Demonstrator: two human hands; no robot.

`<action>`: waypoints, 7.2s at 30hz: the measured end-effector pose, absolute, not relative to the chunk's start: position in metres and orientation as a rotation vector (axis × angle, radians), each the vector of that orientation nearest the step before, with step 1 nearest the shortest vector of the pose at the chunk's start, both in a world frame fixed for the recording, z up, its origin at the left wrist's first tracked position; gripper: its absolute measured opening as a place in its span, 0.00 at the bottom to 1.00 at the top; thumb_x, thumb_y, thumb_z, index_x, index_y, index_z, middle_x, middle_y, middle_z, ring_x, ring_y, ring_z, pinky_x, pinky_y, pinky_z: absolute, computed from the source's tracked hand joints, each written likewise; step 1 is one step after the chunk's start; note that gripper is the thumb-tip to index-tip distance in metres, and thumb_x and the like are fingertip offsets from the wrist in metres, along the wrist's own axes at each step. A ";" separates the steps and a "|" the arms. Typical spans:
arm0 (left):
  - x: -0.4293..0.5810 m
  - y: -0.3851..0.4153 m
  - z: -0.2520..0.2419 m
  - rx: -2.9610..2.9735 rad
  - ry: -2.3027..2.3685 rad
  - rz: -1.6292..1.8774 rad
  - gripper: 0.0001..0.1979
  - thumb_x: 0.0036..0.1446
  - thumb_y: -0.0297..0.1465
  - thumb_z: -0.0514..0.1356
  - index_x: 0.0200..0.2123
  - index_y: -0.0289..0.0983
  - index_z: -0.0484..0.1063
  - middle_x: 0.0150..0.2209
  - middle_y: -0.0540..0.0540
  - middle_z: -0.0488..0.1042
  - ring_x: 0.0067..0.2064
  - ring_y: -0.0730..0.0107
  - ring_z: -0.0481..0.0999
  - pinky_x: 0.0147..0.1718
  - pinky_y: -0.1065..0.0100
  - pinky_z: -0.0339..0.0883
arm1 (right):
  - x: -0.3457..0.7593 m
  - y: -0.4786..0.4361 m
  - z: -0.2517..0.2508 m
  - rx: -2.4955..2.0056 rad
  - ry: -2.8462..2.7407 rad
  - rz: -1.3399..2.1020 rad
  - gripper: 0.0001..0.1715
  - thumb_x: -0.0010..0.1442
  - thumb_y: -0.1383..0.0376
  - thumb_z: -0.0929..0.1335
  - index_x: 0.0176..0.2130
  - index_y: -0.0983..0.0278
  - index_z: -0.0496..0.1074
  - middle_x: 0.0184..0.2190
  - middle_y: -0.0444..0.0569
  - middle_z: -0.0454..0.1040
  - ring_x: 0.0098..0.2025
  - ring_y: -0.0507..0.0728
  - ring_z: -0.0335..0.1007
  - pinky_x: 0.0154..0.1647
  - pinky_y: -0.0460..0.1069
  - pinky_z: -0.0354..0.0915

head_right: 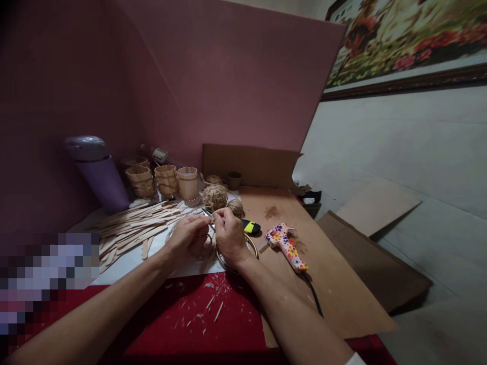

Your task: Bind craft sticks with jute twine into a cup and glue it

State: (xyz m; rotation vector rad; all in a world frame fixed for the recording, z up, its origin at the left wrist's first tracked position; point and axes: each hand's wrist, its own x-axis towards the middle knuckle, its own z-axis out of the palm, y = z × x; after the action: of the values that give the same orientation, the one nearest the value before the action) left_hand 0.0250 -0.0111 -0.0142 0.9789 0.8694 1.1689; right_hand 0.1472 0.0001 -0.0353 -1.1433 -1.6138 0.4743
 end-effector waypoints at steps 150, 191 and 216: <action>0.026 -0.004 -0.017 1.314 1.019 1.219 0.13 0.38 0.37 0.65 0.17 0.33 0.68 0.12 0.55 0.61 0.15 0.84 0.52 0.15 0.75 0.41 | 0.145 0.004 -0.039 -1.037 -1.467 0.904 0.06 0.60 0.60 0.61 0.32 0.59 0.60 0.15 0.36 0.63 0.11 0.50 0.57 0.11 0.44 0.51; 0.024 0.000 -0.025 1.437 1.117 1.285 0.14 0.40 0.39 0.63 0.18 0.35 0.68 0.14 0.56 0.59 0.18 0.80 0.53 0.18 0.73 0.45 | 0.155 0.007 -0.034 -1.000 -1.773 0.159 0.06 0.57 0.69 0.63 0.30 0.61 0.66 0.35 0.50 0.68 0.42 0.58 0.64 0.46 0.54 0.61; 0.024 0.002 -0.027 1.397 1.140 1.354 0.12 0.39 0.37 0.66 0.17 0.35 0.70 0.14 0.54 0.62 0.18 0.79 0.55 0.17 0.74 0.45 | 0.153 0.006 -0.036 -1.047 -1.807 0.016 0.07 0.59 0.71 0.62 0.30 0.61 0.65 0.37 0.51 0.68 0.43 0.59 0.62 0.47 0.54 0.59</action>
State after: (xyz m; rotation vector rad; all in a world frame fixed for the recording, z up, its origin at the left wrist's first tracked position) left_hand 0.0245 0.0016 -0.0267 1.3974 1.1404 1.3542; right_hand 0.1534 0.0060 -0.0364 -1.0471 -1.8068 0.0158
